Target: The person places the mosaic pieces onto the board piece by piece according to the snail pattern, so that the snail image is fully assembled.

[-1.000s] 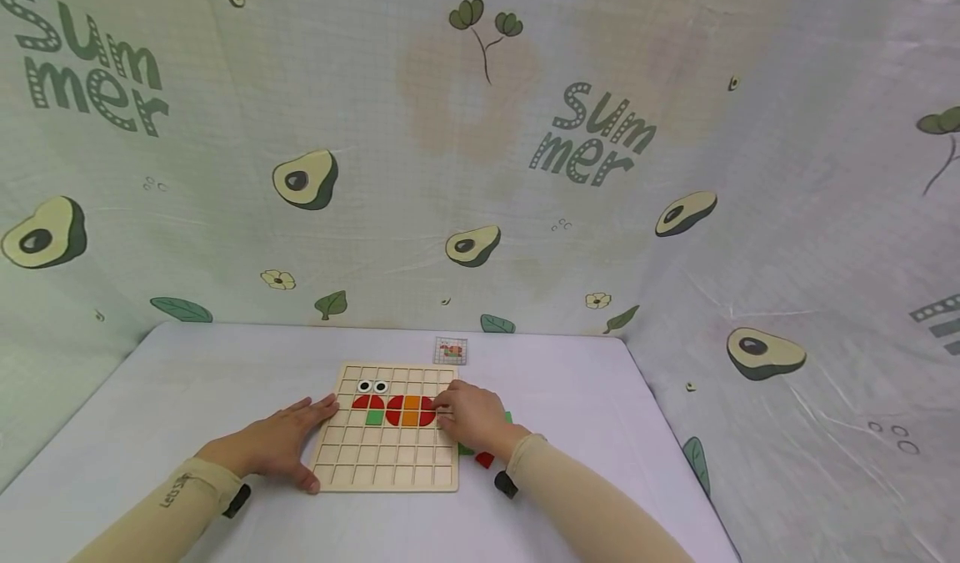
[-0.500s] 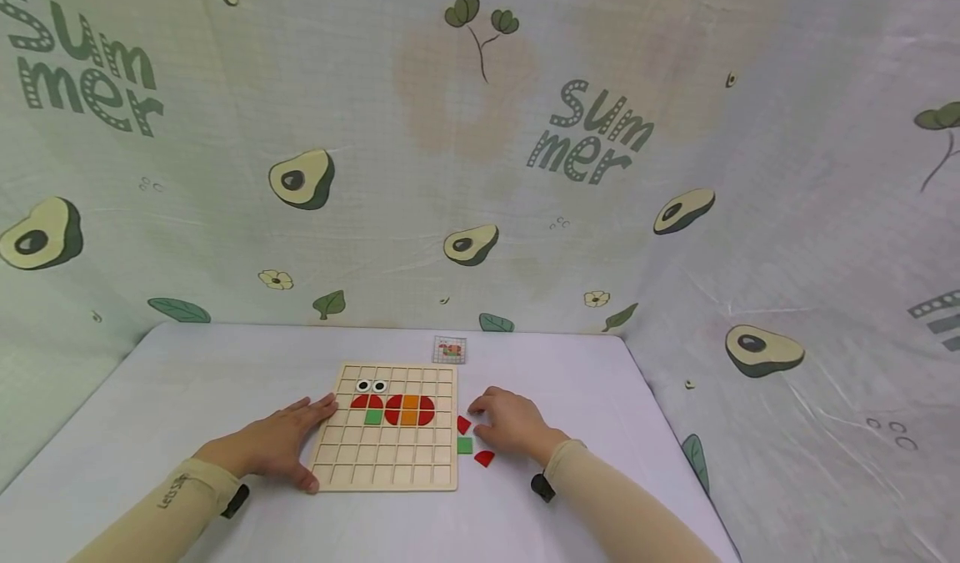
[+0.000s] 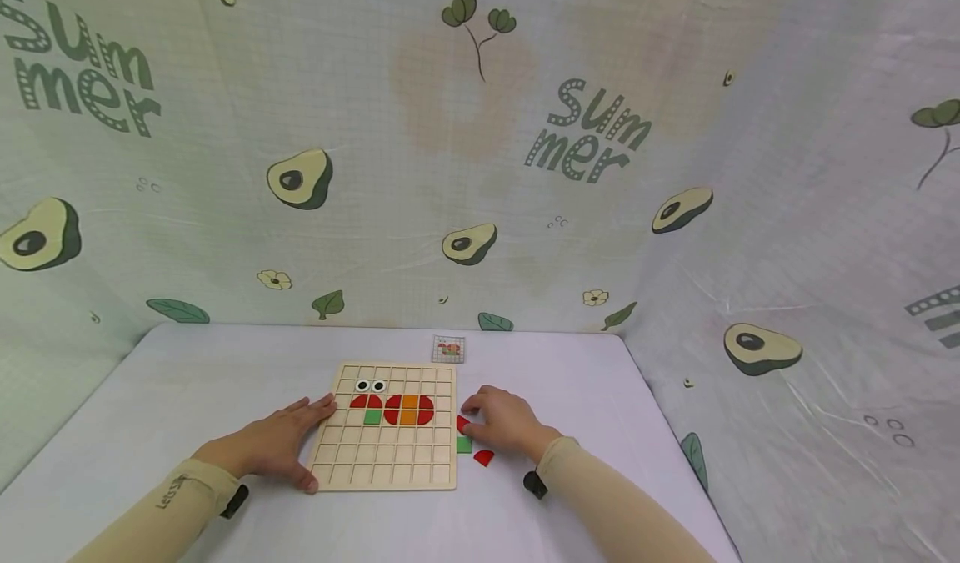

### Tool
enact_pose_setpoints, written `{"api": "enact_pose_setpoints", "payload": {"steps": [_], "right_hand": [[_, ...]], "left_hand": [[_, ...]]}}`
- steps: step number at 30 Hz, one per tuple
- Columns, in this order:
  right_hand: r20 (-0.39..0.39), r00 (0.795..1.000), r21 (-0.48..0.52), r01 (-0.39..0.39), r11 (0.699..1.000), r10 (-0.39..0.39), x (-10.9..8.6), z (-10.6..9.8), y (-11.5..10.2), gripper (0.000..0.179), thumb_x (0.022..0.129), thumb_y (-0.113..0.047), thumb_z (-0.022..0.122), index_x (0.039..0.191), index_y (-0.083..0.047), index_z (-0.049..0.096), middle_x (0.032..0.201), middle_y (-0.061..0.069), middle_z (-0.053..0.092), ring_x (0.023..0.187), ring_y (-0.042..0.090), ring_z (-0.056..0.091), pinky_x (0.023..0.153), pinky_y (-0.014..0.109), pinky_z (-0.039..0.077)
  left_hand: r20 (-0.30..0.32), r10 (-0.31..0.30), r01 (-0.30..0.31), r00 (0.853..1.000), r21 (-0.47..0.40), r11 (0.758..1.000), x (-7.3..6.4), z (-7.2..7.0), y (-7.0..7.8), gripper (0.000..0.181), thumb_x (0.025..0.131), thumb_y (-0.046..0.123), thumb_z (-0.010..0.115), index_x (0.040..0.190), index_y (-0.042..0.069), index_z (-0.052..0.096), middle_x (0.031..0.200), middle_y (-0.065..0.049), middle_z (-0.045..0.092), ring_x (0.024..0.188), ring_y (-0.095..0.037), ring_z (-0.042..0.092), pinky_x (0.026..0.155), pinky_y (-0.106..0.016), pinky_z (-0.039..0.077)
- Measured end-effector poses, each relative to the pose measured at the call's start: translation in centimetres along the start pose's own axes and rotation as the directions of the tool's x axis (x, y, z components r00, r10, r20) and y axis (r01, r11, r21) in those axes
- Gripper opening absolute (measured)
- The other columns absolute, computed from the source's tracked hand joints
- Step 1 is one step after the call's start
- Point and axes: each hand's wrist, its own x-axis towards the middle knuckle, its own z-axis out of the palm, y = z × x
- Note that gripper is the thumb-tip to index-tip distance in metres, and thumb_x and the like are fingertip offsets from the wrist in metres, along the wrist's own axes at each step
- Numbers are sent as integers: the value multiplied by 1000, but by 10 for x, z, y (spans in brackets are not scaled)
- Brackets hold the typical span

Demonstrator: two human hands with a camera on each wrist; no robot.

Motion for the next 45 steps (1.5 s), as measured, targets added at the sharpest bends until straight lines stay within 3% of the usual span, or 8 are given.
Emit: {"api": "enact_pose_setpoints", "payload": {"steps": [10, 16, 34, 45], "right_hand": [[-2, 999, -29, -35, 999, 35, 6, 2, -4, 25, 87, -27, 74, 111, -18, 75, 92, -12, 60, 77, 8, 52, 65, 23, 49], [4, 999, -34, -53, 998, 53, 4, 0, -3, 27, 86, -28, 76, 111, -19, 75, 93, -11, 60, 79, 8, 52, 67, 24, 49], [-16, 1000, -23, 22, 999, -22, 3, 4, 0, 23, 88, -24, 75, 112, -20, 76, 102, -10, 62, 82, 7, 52, 73, 24, 52], [16, 1000, 8, -9, 1000, 8, 4, 1, 1, 27, 86, -20, 75, 113, -18, 75, 97, -11, 60, 82, 8, 52, 74, 25, 52]], "left_hand": [[-10, 16, -16, 1000, -4, 1000, 0, -2, 2, 122, 52, 55, 94, 152, 7, 41, 161, -7, 30, 144, -45, 25, 109, -69, 25], [-5, 12, -12, 1000, 2, 1000, 0, -2, 2, 123, 52, 55, 93, 152, 8, 41, 161, -7, 30, 144, -45, 24, 110, -68, 24], [-8, 18, -18, 1000, 5, 1000, -1, -3, 2, 122, 52, 54, 94, 152, 6, 41, 161, -8, 30, 144, -45, 25, 109, -70, 25], [-4, 22, -22, 1000, -12, 1000, -1, -3, 1, 122, 53, 53, 94, 152, 7, 41, 161, -8, 30, 144, -45, 24, 109, -70, 23]]}}
